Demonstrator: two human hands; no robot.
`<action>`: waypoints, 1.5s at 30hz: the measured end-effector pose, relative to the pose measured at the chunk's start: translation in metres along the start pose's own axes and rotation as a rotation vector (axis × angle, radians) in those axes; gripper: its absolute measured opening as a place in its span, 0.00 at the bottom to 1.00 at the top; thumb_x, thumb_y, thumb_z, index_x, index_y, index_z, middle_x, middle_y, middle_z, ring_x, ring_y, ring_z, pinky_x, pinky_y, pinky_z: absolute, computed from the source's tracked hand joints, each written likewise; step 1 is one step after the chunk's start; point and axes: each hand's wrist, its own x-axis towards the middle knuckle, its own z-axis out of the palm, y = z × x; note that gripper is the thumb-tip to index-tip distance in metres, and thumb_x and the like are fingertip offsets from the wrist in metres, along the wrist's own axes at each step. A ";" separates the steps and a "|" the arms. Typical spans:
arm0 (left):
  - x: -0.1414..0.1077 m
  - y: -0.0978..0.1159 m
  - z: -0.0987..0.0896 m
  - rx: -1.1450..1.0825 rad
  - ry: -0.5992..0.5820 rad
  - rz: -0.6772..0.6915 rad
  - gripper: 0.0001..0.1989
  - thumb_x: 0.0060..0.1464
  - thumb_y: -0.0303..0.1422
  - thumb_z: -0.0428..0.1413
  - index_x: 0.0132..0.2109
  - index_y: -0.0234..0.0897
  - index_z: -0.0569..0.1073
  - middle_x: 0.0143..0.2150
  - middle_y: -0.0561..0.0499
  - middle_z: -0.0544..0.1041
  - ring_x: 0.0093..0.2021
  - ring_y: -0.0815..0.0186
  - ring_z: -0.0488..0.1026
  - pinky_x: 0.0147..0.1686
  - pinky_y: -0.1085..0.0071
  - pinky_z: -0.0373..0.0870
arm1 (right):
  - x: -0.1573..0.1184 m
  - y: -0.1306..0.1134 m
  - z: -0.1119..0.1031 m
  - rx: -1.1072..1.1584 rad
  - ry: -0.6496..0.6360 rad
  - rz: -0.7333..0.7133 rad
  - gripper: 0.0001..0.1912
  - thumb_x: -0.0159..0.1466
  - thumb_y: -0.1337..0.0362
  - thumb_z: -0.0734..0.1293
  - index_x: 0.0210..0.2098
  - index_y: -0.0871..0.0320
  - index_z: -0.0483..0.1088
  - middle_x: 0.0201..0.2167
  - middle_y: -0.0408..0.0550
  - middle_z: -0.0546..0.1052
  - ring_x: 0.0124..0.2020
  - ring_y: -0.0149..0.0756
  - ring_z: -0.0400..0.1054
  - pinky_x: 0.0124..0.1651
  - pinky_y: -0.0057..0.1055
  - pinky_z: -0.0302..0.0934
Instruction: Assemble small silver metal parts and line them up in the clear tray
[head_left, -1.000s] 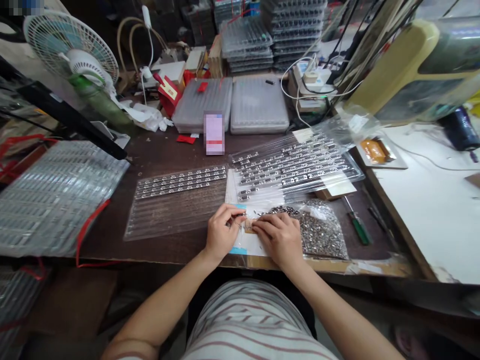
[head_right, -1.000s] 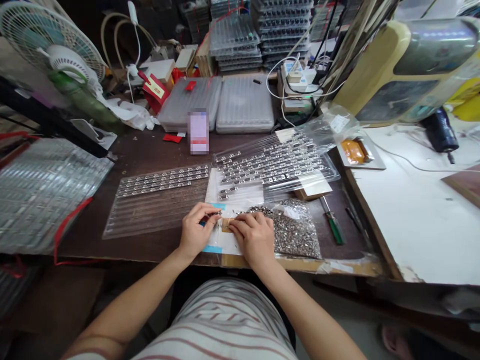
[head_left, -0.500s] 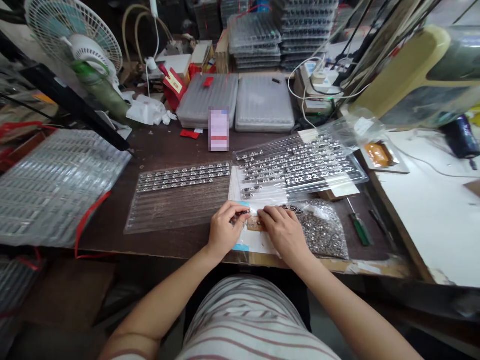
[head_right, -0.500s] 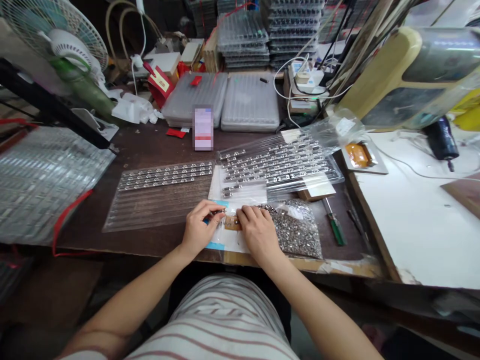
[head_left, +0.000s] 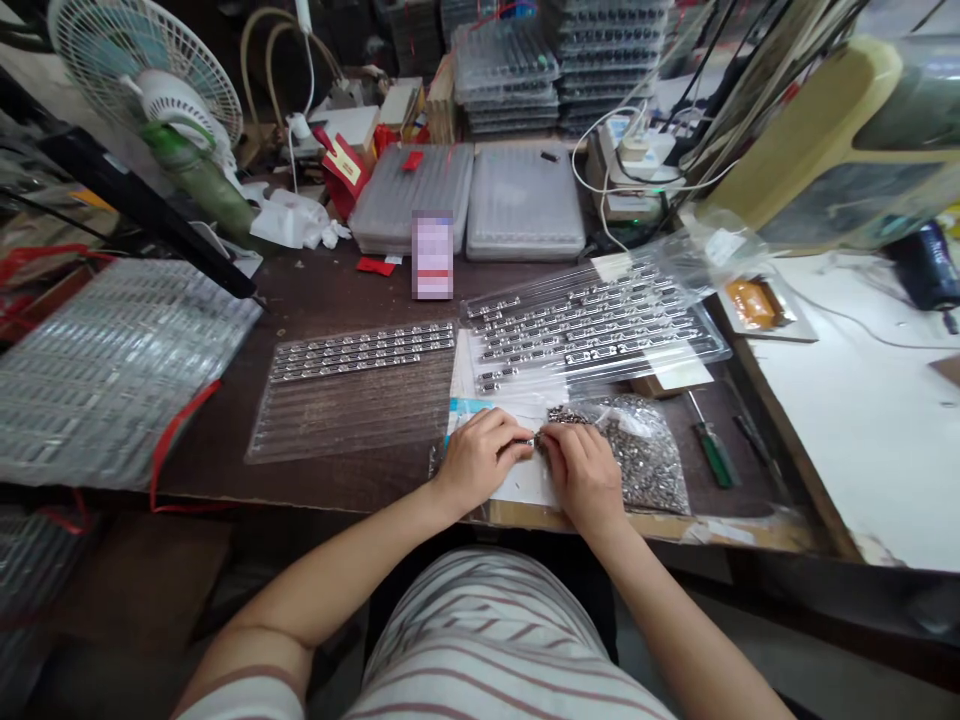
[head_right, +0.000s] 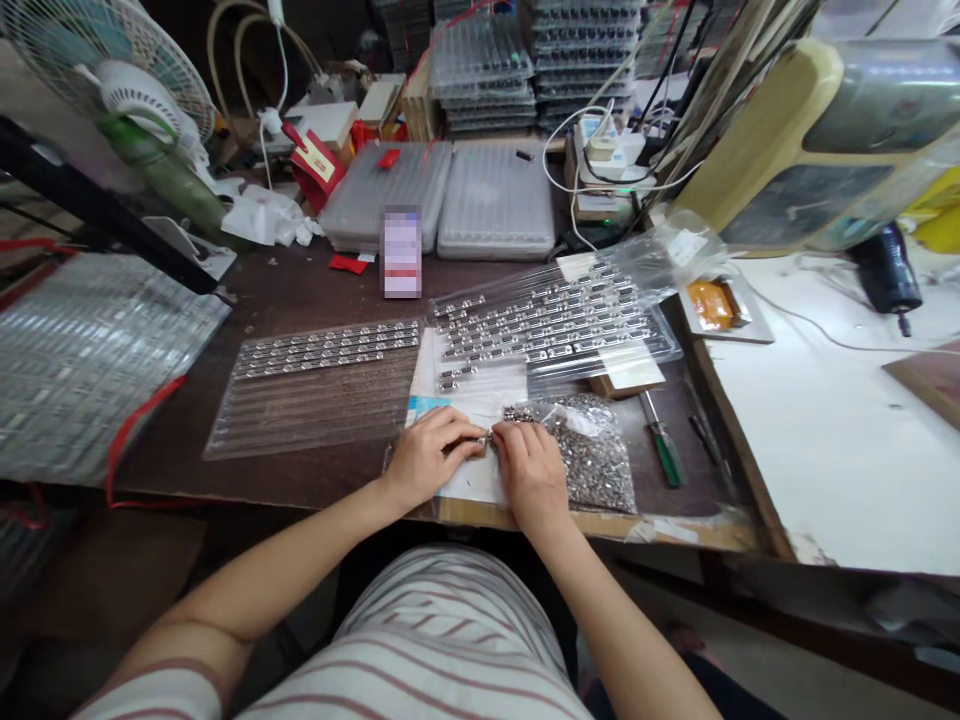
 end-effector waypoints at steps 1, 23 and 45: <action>0.000 -0.001 0.002 0.012 0.001 0.002 0.06 0.56 0.33 0.57 0.40 0.39 0.78 0.35 0.49 0.75 0.39 0.64 0.71 0.41 0.68 0.69 | 0.000 0.001 0.000 0.019 0.010 0.002 0.09 0.67 0.67 0.58 0.42 0.57 0.69 0.34 0.48 0.76 0.36 0.35 0.64 0.41 0.31 0.57; 0.001 -0.006 0.002 -0.177 0.075 -0.050 0.04 0.53 0.28 0.60 0.36 0.39 0.79 0.35 0.50 0.78 0.38 0.66 0.74 0.40 0.69 0.70 | 0.004 -0.001 -0.007 0.156 0.057 0.033 0.10 0.66 0.68 0.59 0.42 0.55 0.71 0.37 0.47 0.77 0.39 0.33 0.68 0.44 0.30 0.61; 0.041 -0.110 -0.092 0.513 0.158 -0.099 0.08 0.58 0.31 0.54 0.38 0.38 0.79 0.37 0.48 0.76 0.40 0.61 0.70 0.44 0.64 0.66 | 0.011 -0.017 -0.004 -0.125 -0.054 -0.012 0.11 0.65 0.59 0.64 0.45 0.49 0.74 0.40 0.43 0.78 0.40 0.34 0.62 0.41 0.33 0.48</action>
